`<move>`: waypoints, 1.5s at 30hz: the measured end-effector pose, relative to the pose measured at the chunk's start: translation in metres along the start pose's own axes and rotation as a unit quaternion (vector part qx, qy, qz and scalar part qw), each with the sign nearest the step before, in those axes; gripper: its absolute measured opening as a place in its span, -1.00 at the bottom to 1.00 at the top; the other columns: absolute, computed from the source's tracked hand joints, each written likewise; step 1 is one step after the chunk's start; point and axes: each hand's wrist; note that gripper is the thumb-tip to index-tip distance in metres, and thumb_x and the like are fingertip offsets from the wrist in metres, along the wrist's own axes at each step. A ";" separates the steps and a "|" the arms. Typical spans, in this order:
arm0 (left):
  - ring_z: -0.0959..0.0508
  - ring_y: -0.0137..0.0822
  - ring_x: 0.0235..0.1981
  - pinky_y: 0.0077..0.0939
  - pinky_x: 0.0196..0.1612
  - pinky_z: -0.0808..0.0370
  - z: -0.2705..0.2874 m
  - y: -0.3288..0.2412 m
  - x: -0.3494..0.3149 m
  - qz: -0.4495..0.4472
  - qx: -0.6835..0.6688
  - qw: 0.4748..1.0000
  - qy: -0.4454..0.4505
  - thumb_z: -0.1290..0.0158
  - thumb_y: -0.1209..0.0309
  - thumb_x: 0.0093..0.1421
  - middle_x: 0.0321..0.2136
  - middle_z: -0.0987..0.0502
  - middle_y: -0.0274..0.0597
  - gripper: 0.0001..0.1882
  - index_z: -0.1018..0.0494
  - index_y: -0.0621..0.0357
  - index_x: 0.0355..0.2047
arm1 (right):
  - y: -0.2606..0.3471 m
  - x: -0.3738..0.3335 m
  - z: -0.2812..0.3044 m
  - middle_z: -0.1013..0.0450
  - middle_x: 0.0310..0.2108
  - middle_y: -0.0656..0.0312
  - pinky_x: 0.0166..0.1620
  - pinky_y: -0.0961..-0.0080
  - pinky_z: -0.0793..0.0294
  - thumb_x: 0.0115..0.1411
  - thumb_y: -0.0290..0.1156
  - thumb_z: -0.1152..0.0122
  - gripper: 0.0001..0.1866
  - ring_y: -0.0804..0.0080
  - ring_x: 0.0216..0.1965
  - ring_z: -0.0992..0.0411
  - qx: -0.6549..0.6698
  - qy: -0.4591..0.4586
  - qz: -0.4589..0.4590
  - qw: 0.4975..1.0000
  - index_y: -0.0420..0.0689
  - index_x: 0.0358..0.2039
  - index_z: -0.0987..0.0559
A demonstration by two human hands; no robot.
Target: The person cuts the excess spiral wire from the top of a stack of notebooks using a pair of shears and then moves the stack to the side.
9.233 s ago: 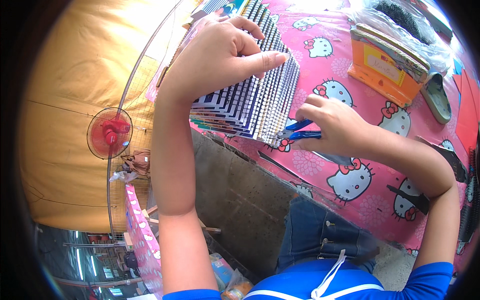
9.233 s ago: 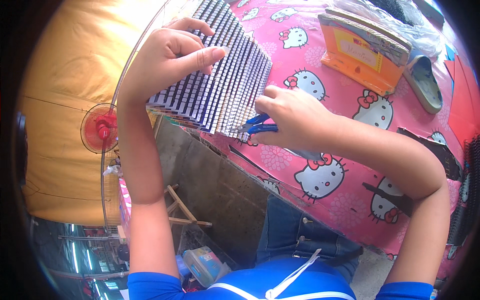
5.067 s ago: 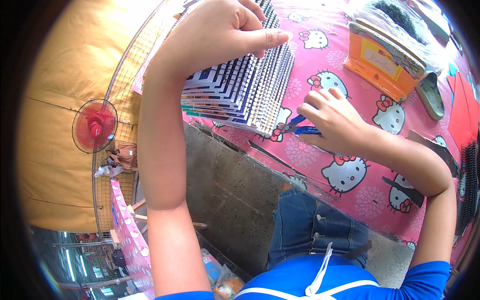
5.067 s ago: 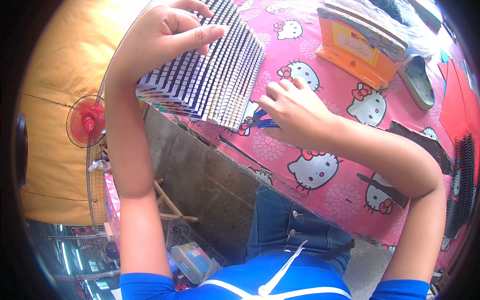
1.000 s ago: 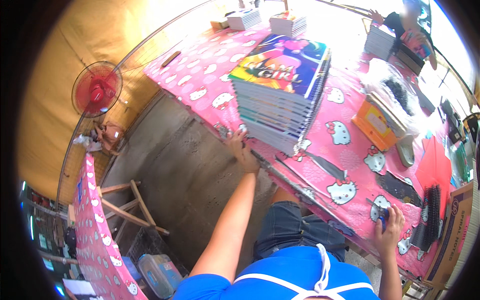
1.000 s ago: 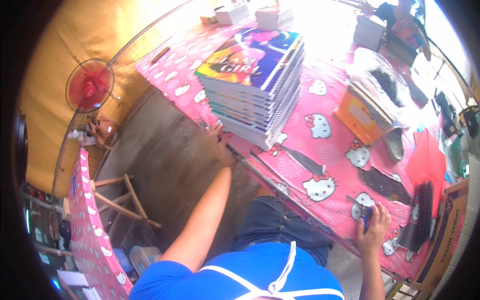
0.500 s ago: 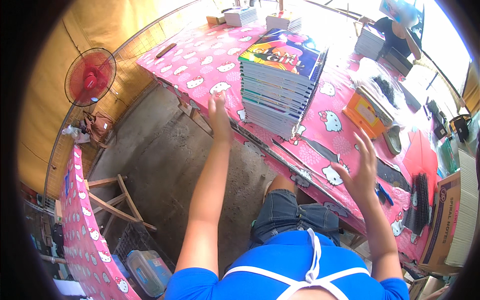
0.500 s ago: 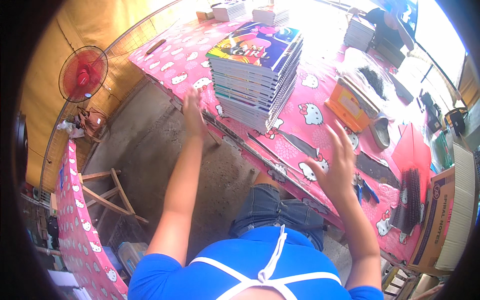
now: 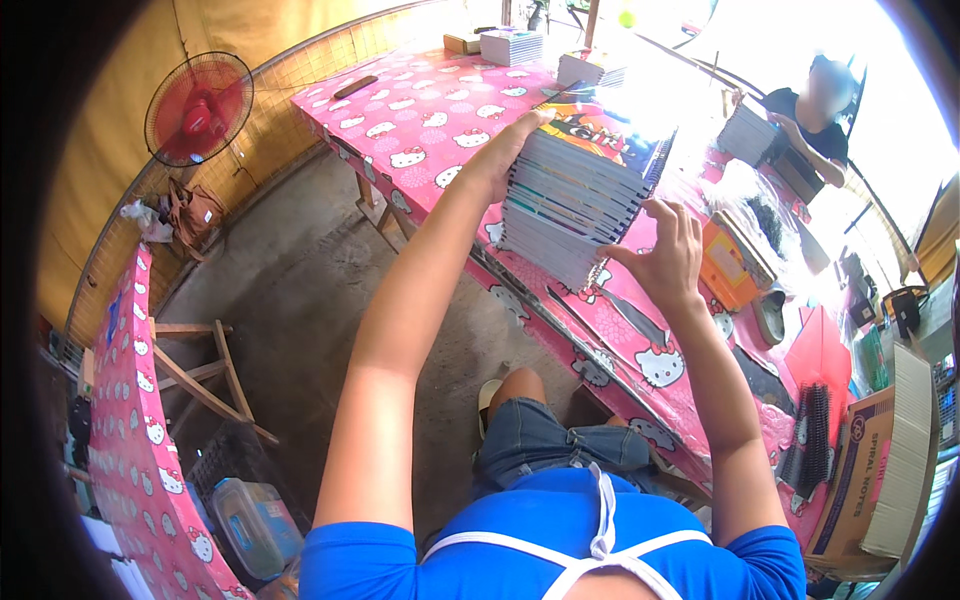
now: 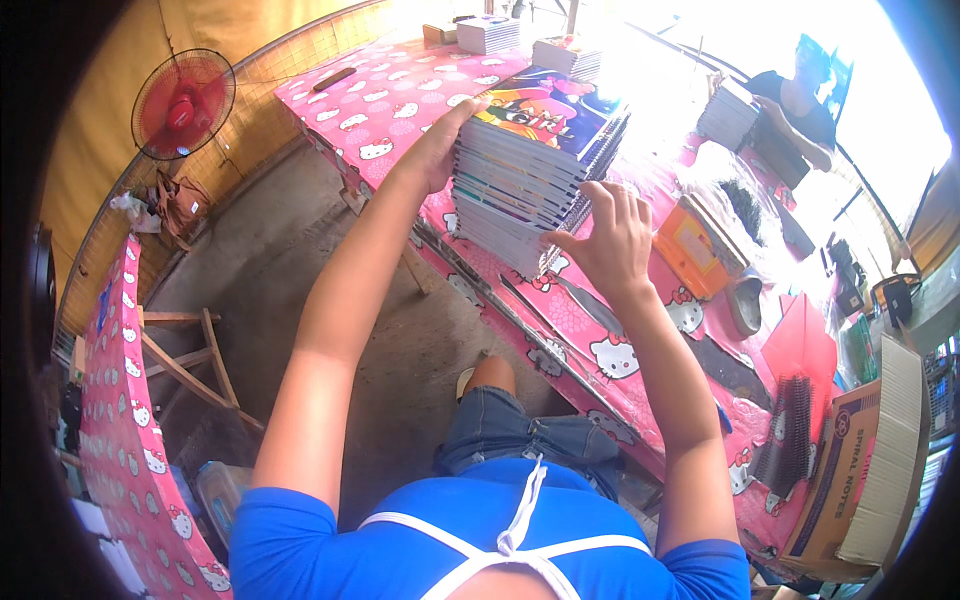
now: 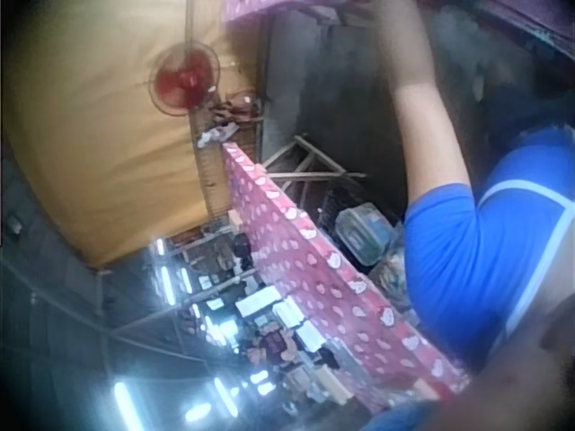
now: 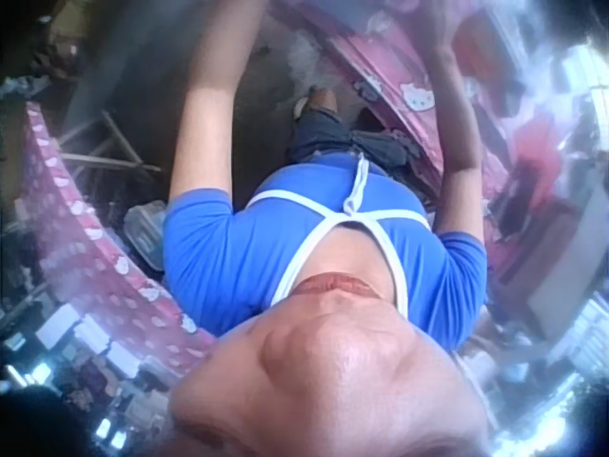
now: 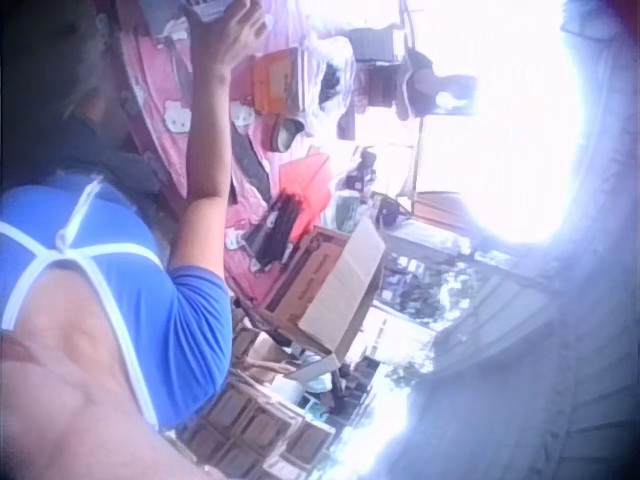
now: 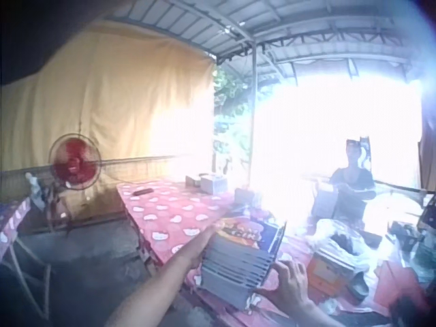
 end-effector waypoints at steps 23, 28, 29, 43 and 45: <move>-0.51 -0.13 -0.14 0.07 0.04 -0.29 -0.027 -0.028 0.075 0.237 -0.152 0.959 0.023 -0.19 -0.34 -0.17 -0.13 -0.52 -0.05 0.01 -0.23 0.22 0.06 | -0.157 0.059 -0.029 -0.39 0.06 -0.03 0.07 -0.01 -0.41 0.05 0.51 0.11 0.02 0.11 0.07 -0.39 0.747 0.144 -0.490 0.425 -0.20 0.19 -0.30; -0.56 -0.17 -0.12 -0.02 -0.03 -0.44 -0.027 -0.023 0.109 0.322 -0.231 0.912 0.110 -0.22 -0.17 -0.07 -0.23 -0.60 -0.16 -0.36 -0.52 0.08 -0.18 | -0.103 0.123 -0.016 -0.44 0.03 -0.05 -0.03 0.17 -0.58 0.12 0.36 -0.02 -0.13 0.20 -0.10 -0.53 0.693 0.155 -0.504 0.492 -0.18 0.15 -0.36; -0.62 -0.17 -0.27 -0.10 -0.08 -0.53 -0.026 -0.014 0.119 0.319 -0.262 0.903 0.117 -0.21 -0.01 0.01 -0.25 -0.61 -0.13 -0.52 -0.53 0.08 -0.20 | -0.102 0.121 -0.020 -0.44 0.02 -0.05 -0.03 0.17 -0.58 0.15 0.29 -0.04 -0.18 0.20 -0.11 -0.54 0.679 0.167 -0.525 0.486 -0.18 0.15 -0.36; -0.55 -0.37 -0.17 -0.33 -0.08 -0.57 -0.043 0.002 0.137 0.297 -0.178 0.901 0.262 -0.18 0.30 0.10 -0.20 -0.51 -0.17 -0.59 -0.34 0.18 -0.10 | -0.045 0.065 0.034 -0.52 -0.21 0.11 -0.19 0.49 -0.58 0.10 -0.06 -0.11 -0.40 0.39 -0.26 -0.55 0.567 -0.070 -0.588 0.572 -0.29 0.00 -0.43; -0.55 -0.33 -0.13 -0.32 -0.06 -0.57 -0.045 -0.015 0.126 0.279 -0.195 0.911 0.231 -0.15 0.35 0.10 -0.16 -0.48 -0.07 -0.49 -0.19 0.24 -0.02 | -0.040 0.062 0.038 -0.52 -0.20 0.14 -0.22 0.53 -0.56 0.08 -0.07 -0.13 -0.41 0.44 -0.27 -0.53 0.573 -0.075 -0.592 0.562 -0.27 0.00 -0.43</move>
Point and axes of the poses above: each hand's wrist, its own x-axis towards the middle knuckle, its own z-axis out of the back of the hand, y = z × x
